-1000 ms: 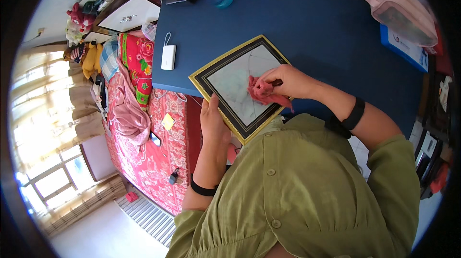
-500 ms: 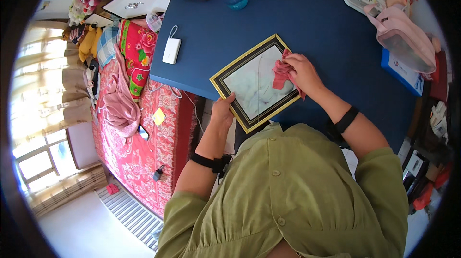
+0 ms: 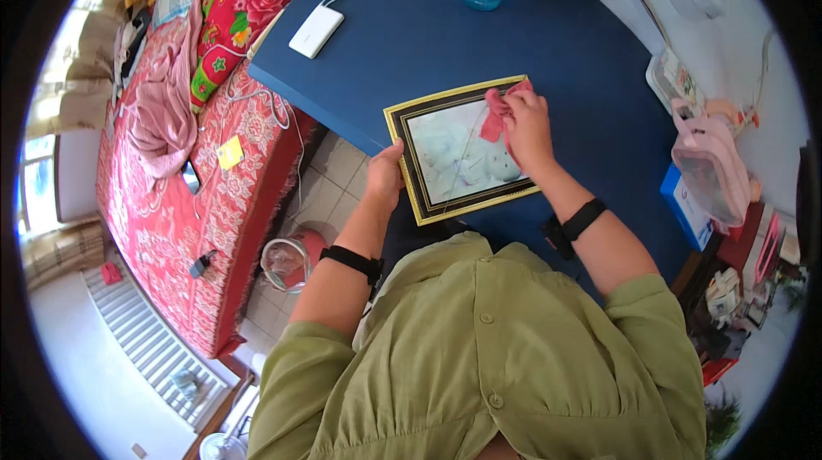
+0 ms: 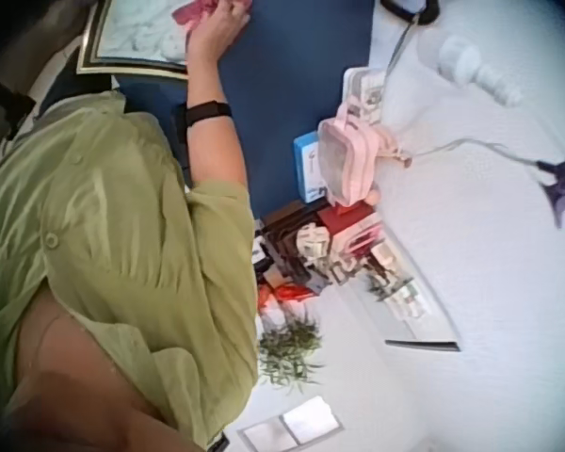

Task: The person wipes a white plastic container, a clear plastic case containing markers, and a framed photograph with a pink cloth. They handle each item individually, wiping the surfaces and edges before placing them back on the blue table.

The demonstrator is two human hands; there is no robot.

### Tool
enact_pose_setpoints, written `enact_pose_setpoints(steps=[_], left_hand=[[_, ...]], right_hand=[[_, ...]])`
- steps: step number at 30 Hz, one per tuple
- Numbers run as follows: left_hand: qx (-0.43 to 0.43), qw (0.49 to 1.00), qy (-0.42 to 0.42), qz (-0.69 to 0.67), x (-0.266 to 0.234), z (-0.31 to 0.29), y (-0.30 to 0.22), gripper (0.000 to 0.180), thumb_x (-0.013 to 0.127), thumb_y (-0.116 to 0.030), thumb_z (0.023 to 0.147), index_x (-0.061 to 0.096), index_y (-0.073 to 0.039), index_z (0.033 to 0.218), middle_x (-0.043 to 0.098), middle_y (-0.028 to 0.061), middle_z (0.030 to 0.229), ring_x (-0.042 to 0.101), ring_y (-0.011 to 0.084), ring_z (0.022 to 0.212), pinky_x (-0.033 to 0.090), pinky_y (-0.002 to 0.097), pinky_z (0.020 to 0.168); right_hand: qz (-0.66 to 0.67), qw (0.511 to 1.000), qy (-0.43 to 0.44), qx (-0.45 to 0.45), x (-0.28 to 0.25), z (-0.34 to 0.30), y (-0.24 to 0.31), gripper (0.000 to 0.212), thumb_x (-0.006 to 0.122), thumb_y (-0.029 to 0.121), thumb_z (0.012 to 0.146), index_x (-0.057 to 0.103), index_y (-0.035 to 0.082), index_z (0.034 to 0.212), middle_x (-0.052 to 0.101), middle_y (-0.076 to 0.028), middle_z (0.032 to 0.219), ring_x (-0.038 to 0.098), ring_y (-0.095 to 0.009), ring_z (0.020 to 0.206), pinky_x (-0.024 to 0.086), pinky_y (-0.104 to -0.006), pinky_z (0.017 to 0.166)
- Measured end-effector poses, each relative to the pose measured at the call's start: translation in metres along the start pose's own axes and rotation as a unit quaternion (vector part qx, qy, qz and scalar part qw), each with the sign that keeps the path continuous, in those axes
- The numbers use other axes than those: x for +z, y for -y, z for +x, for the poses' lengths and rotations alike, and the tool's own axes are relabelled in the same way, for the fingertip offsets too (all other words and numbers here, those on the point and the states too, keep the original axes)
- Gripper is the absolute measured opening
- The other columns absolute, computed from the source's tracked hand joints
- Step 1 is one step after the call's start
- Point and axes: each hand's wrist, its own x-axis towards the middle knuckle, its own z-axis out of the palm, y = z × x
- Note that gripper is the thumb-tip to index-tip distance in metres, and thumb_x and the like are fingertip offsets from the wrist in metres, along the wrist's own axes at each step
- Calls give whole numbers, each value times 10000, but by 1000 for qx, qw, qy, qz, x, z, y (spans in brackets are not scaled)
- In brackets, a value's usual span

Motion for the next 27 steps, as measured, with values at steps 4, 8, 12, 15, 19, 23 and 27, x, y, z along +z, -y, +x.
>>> enact_pose_setpoints(steps=[4, 8, 12, 15, 19, 23, 27], left_hand=[[13, 998, -43, 51, -2, 6, 4, 341, 429, -318, 976, 592, -37, 1080, 663, 101, 958, 650, 211, 781, 523, 362, 688], [34, 995, -65, 62, 1, 3, 2, 300, 443, -296, 971, 610, -53, 1025, 663, 78, 891, 646, 174, 705, 518, 305, 605], [45, 994, -91, 29, 10, -3, 0, 281, 470, -300, 966, 619, -62, 962, 647, 43, 773, 619, 148, 632, 481, 276, 533], [35, 992, -88, 81, -3, 10, 8, 279, 480, -290, 965, 625, -51, 965, 656, 61, 794, 622, 162, 641, 489, 304, 547], [52, 993, -94, 39, -3, 11, 12, 292, 483, -298, 964, 625, -43, 953, 661, 65, 811, 626, 173, 649, 501, 329, 603], [41, 995, -80, 51, 6, 2, 2, 295, 488, -291, 960, 628, -32, 967, 663, 72, 828, 632, 184, 678, 503, 337, 624], [46, 989, -123, 74, 1, 17, 8, 299, 504, -282, 943, 644, -18, 953, 668, 92, 829, 633, 192, 673, 500, 340, 611]], right_hand=[[54, 998, 10, -38, 33, 5, 47, 289, 632, -36, 691, 642, 23, 974, 565, -113, 1026, 500, -330, 1037, 431, -397, 903], [111, 977, 53, -175, 61, -3, 88, 211, 559, 7, 757, 648, 39, 947, 560, -111, 1028, 481, -313, 1105, 421, -390, 935], [120, 961, 136, -210, 38, -17, 93, 188, 542, 35, 773, 644, 20, 930, 587, -98, 1052, 506, -289, 1091, 432, -350, 929], [96, 968, 121, -199, 18, -18, 62, 179, 529, 29, 776, 642, 10, 914, 608, -94, 1052, 521, -282, 1066, 439, -343, 914], [42, 984, 78, -152, -15, -12, 19, 186, 510, 8, 766, 640, 2, 899, 622, -104, 1034, 530, -297, 1035, 442, -355, 892], [-54, 996, 36, -58, -16, -11, -5, 171, 524, -11, 759, 642, 18, 879, 608, -126, 968, 529, -325, 926, 445, -377, 834], [61, 995, 71, -37, 16, -5, 12, 171, 548, -34, 736, 645, 23, 865, 598, -140, 930, 542, -328, 921, 447, -401, 829]])
